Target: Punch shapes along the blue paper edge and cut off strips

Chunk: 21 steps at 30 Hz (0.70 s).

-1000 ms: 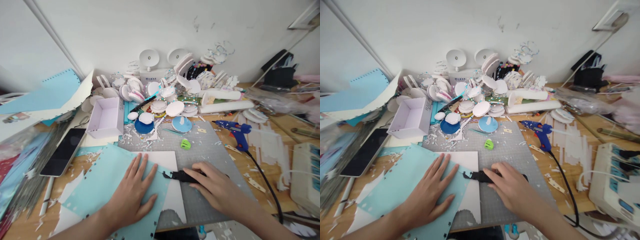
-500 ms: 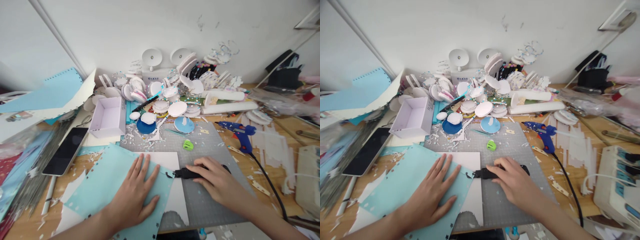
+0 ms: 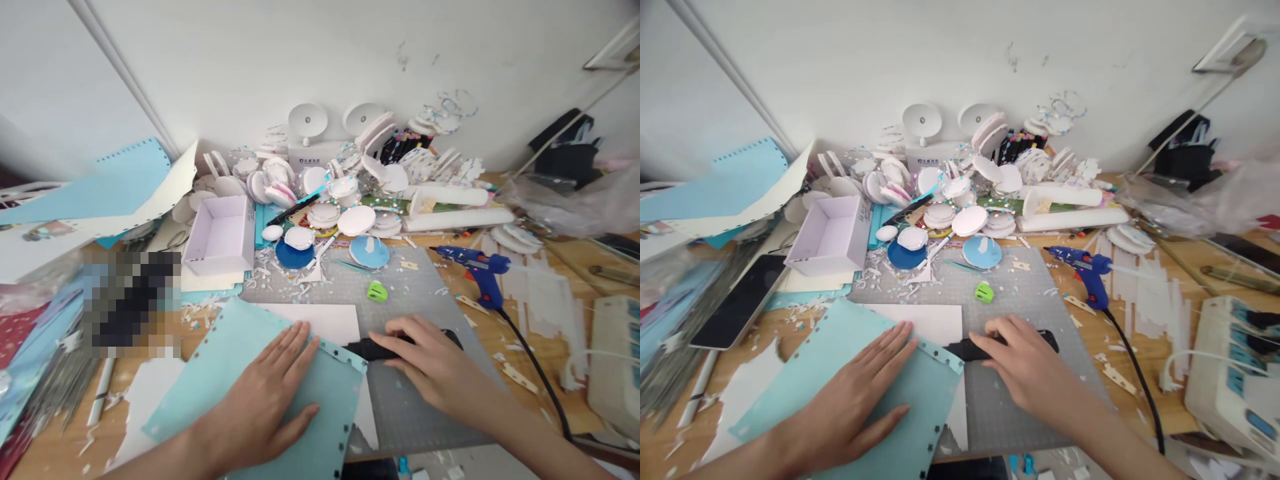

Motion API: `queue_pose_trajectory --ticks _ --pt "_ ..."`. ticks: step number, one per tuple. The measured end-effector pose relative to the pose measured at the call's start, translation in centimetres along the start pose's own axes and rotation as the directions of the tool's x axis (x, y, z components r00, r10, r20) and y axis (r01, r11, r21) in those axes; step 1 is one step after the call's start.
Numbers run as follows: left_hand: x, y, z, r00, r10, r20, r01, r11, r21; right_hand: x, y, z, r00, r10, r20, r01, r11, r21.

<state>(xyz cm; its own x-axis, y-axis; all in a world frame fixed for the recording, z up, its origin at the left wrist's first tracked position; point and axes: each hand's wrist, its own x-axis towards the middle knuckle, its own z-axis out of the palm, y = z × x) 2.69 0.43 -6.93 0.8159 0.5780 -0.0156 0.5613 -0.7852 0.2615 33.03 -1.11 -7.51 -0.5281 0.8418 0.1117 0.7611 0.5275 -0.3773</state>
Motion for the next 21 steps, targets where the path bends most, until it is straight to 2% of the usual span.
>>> queue_pose_trajectory --ticks 3,6,15,21 --pt "-0.3 -0.2 0.1 0.999 -0.035 -0.027 0.036 0.999 0.028 -1.6 0.3 -0.1 1.000 0.030 0.006 -0.030 1.000 0.007" --pt "-0.4 -0.3 0.5 0.995 -0.091 -0.051 0.094 0.994 0.051 -1.8 0.3 0.2 0.999 0.052 0.003 -0.052 0.998 0.022" --pt "-0.4 -0.2 0.7 0.995 -0.089 -0.052 0.091 0.995 0.032 0.8 -0.1 0.3 1.000 0.008 -0.025 -0.006 0.998 0.067" --pt "-0.4 -0.2 0.8 0.995 -0.086 -0.046 0.087 0.996 0.022 2.5 -1.0 0.8 0.999 0.025 -0.038 -0.023 0.999 0.047"
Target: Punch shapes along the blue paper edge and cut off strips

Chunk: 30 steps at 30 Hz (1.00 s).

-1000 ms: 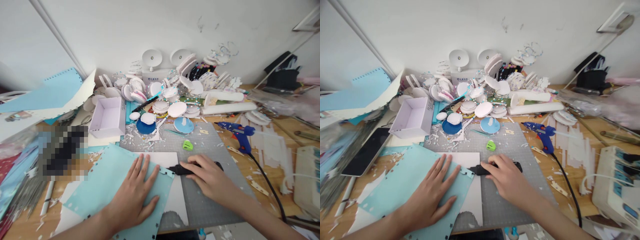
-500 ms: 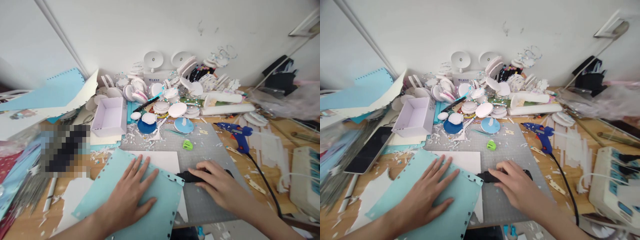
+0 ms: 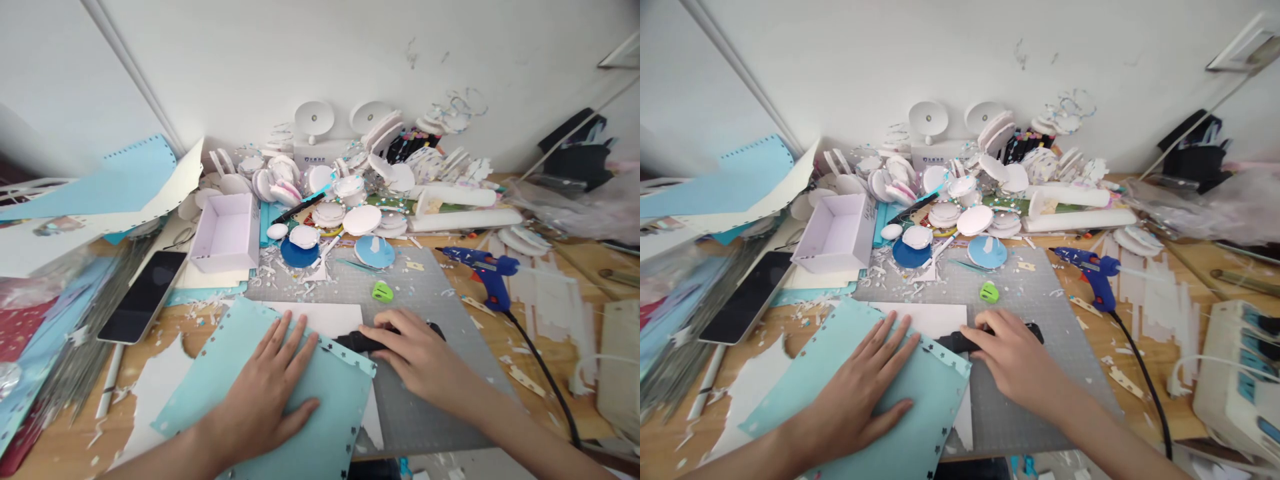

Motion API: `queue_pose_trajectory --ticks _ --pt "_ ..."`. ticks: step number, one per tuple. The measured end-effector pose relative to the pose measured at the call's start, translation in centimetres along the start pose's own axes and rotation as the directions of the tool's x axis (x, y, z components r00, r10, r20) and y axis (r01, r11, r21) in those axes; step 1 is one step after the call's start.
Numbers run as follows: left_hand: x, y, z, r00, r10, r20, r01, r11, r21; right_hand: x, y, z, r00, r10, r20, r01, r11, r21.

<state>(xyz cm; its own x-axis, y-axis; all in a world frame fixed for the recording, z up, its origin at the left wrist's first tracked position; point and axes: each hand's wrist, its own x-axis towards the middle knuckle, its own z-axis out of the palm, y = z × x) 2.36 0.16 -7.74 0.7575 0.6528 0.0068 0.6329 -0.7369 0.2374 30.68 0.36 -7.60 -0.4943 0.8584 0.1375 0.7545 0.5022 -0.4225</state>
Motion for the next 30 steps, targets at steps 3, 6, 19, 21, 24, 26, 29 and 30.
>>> queue_pose_trajectory --ticks 3,6,19,21,24,26,29,30 --pt "0.0 -0.1 -0.1 1.000 -0.001 -0.005 0.001 1.000 -0.022 1.1 -0.6 0.3 1.000 -0.017 -0.001 0.017 1.000 -0.012" --pt "-0.1 -0.2 -0.6 0.999 0.034 0.009 -0.033 0.997 -0.069 1.2 -0.7 -0.2 0.998 -0.050 0.032 0.051 0.999 -0.020" --pt "0.3 -0.4 0.1 0.998 0.055 -0.025 -0.054 0.997 0.051 -2.6 1.0 -0.5 1.000 -0.009 0.006 0.009 1.000 0.003" --pt "0.3 -0.4 0.0 0.998 0.057 -0.021 -0.056 0.997 0.048 -1.9 0.6 -0.5 1.000 -0.011 0.010 0.010 1.000 0.011" --pt "0.4 -0.4 -0.2 0.998 0.066 -0.017 -0.065 0.996 0.061 -0.5 -0.1 -0.5 0.999 -0.004 0.034 0.003 1.000 0.027" --pt "0.5 -0.3 -0.2 0.997 0.070 -0.008 -0.070 0.995 0.078 0.5 -0.5 -0.3 0.999 -0.004 0.041 0.002 1.000 0.027" --pt "0.5 -0.4 -0.2 0.997 0.071 0.007 -0.071 0.994 0.088 1.5 -0.6 0.1 1.000 -0.012 0.010 0.012 1.000 0.009" --pt "0.4 -0.5 -0.3 0.997 0.075 0.013 -0.076 0.994 0.083 1.6 -0.5 0.2 1.000 -0.018 0.002 0.018 1.000 0.007"
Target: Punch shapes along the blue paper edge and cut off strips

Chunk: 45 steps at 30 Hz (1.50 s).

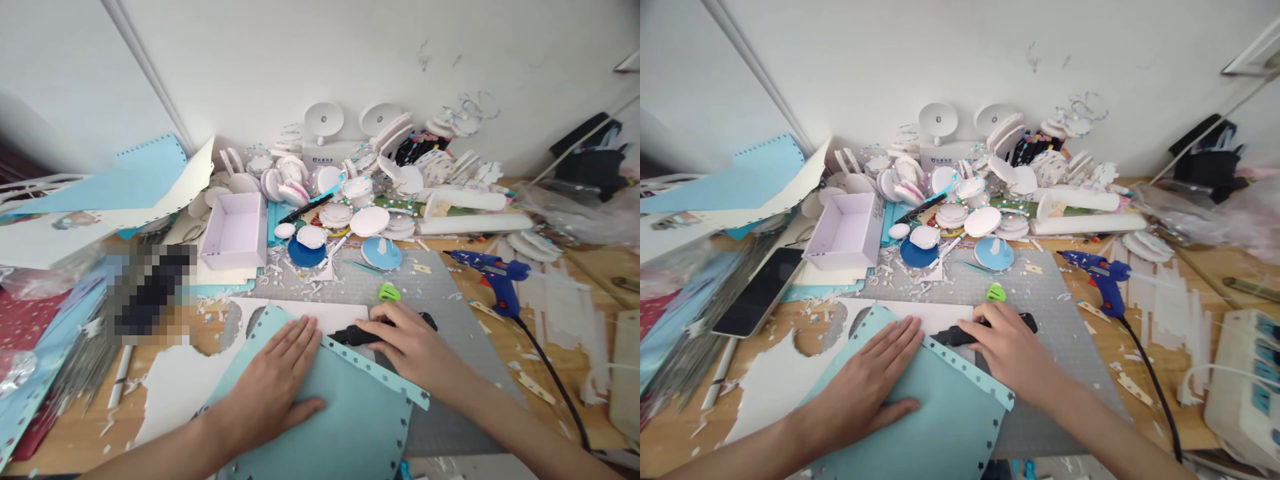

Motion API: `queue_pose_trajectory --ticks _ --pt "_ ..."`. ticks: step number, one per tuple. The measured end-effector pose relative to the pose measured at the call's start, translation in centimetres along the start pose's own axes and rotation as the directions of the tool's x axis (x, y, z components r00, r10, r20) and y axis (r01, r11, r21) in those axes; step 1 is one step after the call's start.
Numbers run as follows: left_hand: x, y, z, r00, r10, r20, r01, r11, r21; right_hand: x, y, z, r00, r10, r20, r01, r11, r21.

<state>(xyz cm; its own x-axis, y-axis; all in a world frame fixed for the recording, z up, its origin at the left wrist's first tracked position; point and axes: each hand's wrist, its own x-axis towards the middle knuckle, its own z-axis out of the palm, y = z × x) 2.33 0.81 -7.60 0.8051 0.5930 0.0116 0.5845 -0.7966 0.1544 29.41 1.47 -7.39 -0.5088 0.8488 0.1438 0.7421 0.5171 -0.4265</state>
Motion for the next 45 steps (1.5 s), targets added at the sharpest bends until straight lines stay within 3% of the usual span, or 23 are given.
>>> queue_pose_trajectory --ticks 3,7,11,21,37,45 --pt "-0.4 -0.3 -0.2 0.999 -0.019 -0.033 0.019 1.000 -0.008 -0.6 0.4 0.0 1.000 -0.022 -0.004 0.022 1.000 0.010" --pt "-1.1 -0.6 0.0 0.986 -0.130 -0.106 0.131 0.991 0.002 -2.5 1.1 -0.4 1.000 -0.002 0.016 0.002 1.000 0.014" --pt "-1.3 -0.7 0.4 0.990 -0.122 -0.067 0.121 0.993 -0.013 -3.4 1.2 -0.6 0.999 0.023 0.035 -0.023 1.000 0.011" --pt "-1.3 -0.7 0.5 0.991 -0.131 -0.040 0.130 0.991 -0.029 -1.7 0.9 -0.4 0.999 0.004 0.032 -0.005 0.998 0.056" --pt "-0.2 -0.3 -1.8 0.988 -0.128 0.090 0.131 0.991 -0.036 -3.4 1.8 -1.9 0.983 0.010 0.183 -0.034 0.991 0.130" --pt "0.0 -0.5 -1.8 0.990 -0.103 0.100 0.104 0.995 -0.010 -2.2 0.8 -0.4 0.998 0.015 0.059 -0.018 0.998 0.052"
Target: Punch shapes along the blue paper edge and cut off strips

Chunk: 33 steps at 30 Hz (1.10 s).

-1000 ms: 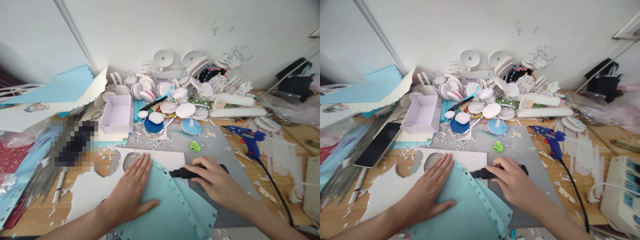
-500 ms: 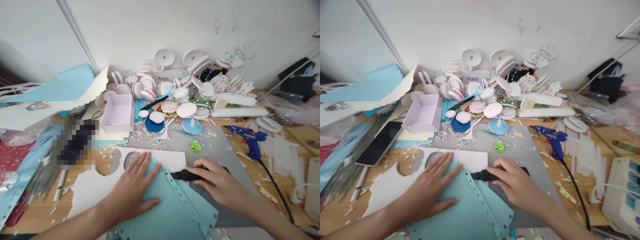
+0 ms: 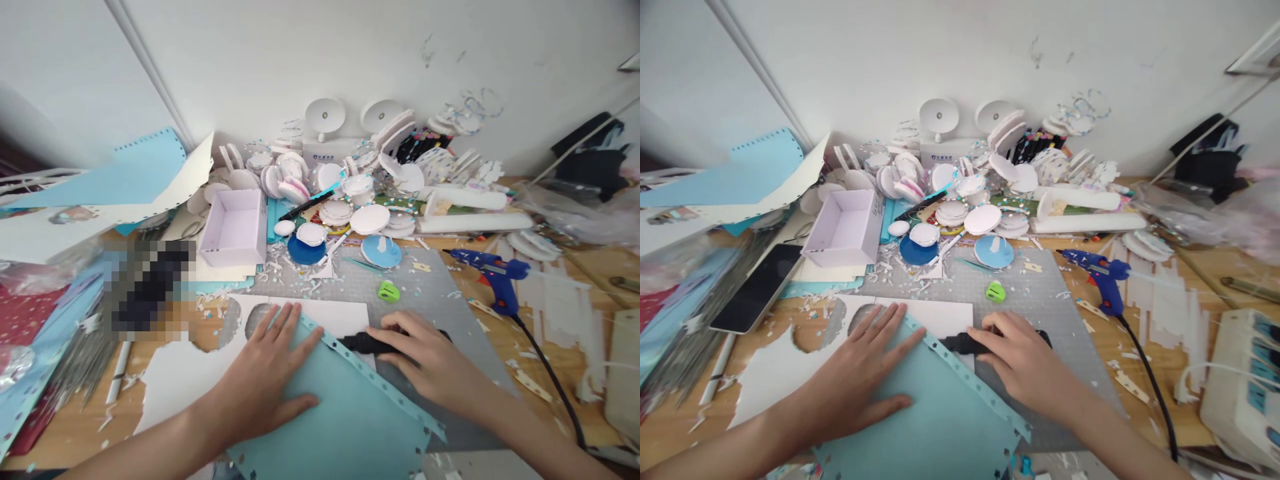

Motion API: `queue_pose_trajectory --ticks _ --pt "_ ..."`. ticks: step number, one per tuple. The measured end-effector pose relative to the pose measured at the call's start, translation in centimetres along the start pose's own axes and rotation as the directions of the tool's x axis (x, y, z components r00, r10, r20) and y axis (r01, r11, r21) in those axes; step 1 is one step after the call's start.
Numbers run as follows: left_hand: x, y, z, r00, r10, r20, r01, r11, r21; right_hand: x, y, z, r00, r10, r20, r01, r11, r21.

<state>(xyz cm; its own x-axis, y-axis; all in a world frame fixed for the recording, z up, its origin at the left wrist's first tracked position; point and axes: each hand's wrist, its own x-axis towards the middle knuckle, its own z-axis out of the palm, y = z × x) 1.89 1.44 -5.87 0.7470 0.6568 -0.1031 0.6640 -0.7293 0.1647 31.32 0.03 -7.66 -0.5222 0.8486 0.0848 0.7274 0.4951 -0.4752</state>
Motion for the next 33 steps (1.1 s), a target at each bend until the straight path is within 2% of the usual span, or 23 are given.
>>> queue_pose_trajectory --ticks 10,19,25,33 --pt "-0.3 -0.1 0.8 0.998 0.021 -0.067 -0.020 1.000 0.013 1.4 -0.8 0.6 1.000 0.007 -0.015 -0.008 1.000 -0.017" --pt "-0.5 -0.1 0.9 0.998 0.010 -0.054 -0.010 1.000 -0.007 5.0 -1.6 1.4 0.998 -0.029 -0.061 0.025 0.997 -0.072" --pt "-0.8 0.0 1.4 0.995 -0.009 -0.101 0.004 0.998 -0.055 6.0 -1.6 1.7 0.994 -0.047 -0.098 0.039 0.996 -0.081" --pt "-0.7 0.1 2.0 0.990 0.143 -0.008 -0.143 0.978 -0.150 6.9 -1.3 2.5 0.987 -0.082 -0.139 0.071 0.994 -0.083"
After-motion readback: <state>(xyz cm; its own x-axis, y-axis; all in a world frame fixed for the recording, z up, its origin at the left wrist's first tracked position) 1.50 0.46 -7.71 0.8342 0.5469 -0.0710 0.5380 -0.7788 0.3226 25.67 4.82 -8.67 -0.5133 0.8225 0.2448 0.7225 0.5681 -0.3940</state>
